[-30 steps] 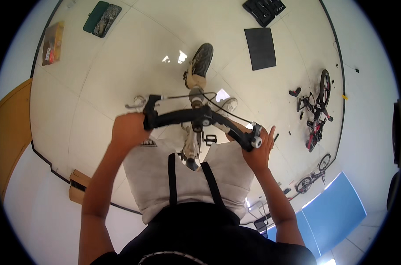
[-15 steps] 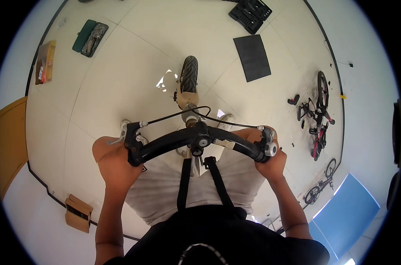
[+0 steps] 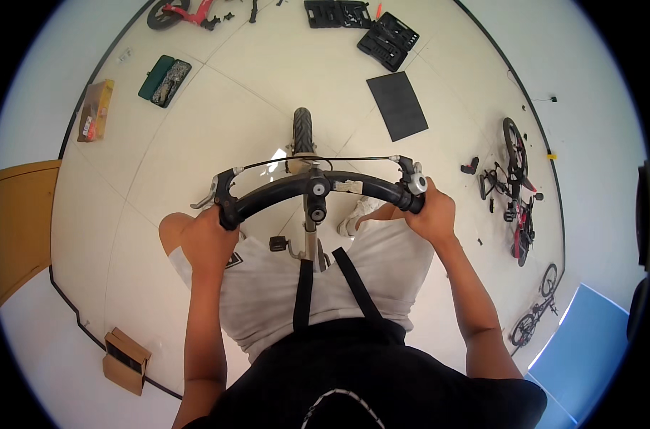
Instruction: The person assembles a bicycle by attaching the handlebar to the frame, tightening bolts with a cordless drill, and adjusting the seat post. The person uses a cordless drill and hand tools to secure components and align the handlebar.
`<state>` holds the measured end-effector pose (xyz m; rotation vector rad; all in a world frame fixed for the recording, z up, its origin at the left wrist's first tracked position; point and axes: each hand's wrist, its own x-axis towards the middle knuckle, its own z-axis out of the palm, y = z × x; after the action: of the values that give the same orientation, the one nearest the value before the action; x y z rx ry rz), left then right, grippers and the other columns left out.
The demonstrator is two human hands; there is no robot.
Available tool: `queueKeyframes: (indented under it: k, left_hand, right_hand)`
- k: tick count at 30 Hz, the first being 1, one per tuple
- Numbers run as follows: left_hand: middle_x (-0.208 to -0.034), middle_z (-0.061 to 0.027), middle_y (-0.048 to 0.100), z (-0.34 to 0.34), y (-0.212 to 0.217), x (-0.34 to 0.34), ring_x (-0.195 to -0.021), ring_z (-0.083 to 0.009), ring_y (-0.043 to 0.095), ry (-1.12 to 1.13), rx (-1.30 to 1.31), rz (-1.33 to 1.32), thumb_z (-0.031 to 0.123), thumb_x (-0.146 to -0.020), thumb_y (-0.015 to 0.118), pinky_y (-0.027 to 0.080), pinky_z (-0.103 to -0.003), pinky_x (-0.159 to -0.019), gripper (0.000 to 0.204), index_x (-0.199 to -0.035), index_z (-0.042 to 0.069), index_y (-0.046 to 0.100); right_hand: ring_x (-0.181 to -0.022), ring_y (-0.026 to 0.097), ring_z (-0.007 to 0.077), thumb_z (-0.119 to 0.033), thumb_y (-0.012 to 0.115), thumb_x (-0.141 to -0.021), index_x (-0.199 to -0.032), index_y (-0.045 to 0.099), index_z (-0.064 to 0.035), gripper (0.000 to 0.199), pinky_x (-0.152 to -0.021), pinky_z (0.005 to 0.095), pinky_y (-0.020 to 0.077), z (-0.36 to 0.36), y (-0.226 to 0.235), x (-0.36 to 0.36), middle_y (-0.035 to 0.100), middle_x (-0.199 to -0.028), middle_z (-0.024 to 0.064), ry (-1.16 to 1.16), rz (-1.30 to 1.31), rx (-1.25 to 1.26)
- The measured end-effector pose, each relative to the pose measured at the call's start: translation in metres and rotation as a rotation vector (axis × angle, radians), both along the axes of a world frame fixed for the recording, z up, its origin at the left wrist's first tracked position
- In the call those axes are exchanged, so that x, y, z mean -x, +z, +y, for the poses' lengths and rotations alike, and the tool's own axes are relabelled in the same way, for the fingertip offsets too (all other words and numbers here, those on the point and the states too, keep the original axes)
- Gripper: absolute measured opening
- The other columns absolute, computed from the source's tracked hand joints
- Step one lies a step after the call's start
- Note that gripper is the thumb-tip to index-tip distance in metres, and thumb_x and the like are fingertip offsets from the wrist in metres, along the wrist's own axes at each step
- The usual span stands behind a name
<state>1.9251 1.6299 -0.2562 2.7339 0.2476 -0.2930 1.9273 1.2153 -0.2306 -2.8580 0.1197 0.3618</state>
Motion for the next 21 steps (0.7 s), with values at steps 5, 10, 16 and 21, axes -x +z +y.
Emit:
queueKeyframes:
  k: [5,10,16,21]
  left_hand:
    - [-0.072,-0.0171,0.069,0.003,-0.006,0.003,-0.066,-0.0386,0.067,-0.043,-0.02,-0.052,0.032,-0.081,0.075,0.053,-0.046,-0.06,0.028,-0.076,0.006,0.07]
    - [-0.072,-0.0167,0.07,-0.011,0.005,0.005,-0.069,-0.0378,0.069,-0.023,-0.131,-0.062,0.037,-0.082,0.073,0.055,-0.046,-0.063,0.029,-0.08,0.008,0.073]
    - [-0.074,-0.0156,0.072,-0.024,0.008,0.005,-0.07,-0.0366,0.071,-0.034,-0.176,-0.089,0.04,-0.084,0.07,0.056,-0.046,-0.066,0.029,-0.081,0.011,0.074]
    - [-0.076,-0.0165,0.072,-0.031,0.015,0.015,-0.072,-0.0375,0.071,-0.006,-0.202,-0.046,0.035,-0.084,0.068,0.057,-0.047,-0.068,0.026,-0.082,0.01,0.074]
  right_hand:
    - [-0.069,0.069,0.0358,-0.02,0.075,-0.071,-0.096,0.058,-0.0076,0.033,-0.062,0.0443,0.0539,-0.002,0.0,0.01,0.069,-0.074,0.015,-0.024,0.03,-0.021]
    - [-0.071,0.07,0.0363,-0.021,0.072,-0.074,-0.096,0.06,-0.0071,0.029,-0.066,0.0472,0.0552,-0.006,0.0,0.008,0.07,-0.075,0.0149,-0.067,0.05,-0.022]
    - [-0.07,0.068,0.039,-0.017,0.071,-0.074,-0.092,0.059,-0.0067,0.024,-0.069,0.0472,0.0552,-0.018,-0.005,0.009,0.068,-0.072,0.0164,-0.015,-0.058,-0.055]
    - [-0.068,0.068,0.0375,-0.017,0.07,-0.072,-0.09,0.06,-0.0079,0.022,-0.065,0.047,0.0548,-0.024,-0.012,0.006,0.068,-0.071,0.0151,0.026,-0.104,-0.081]
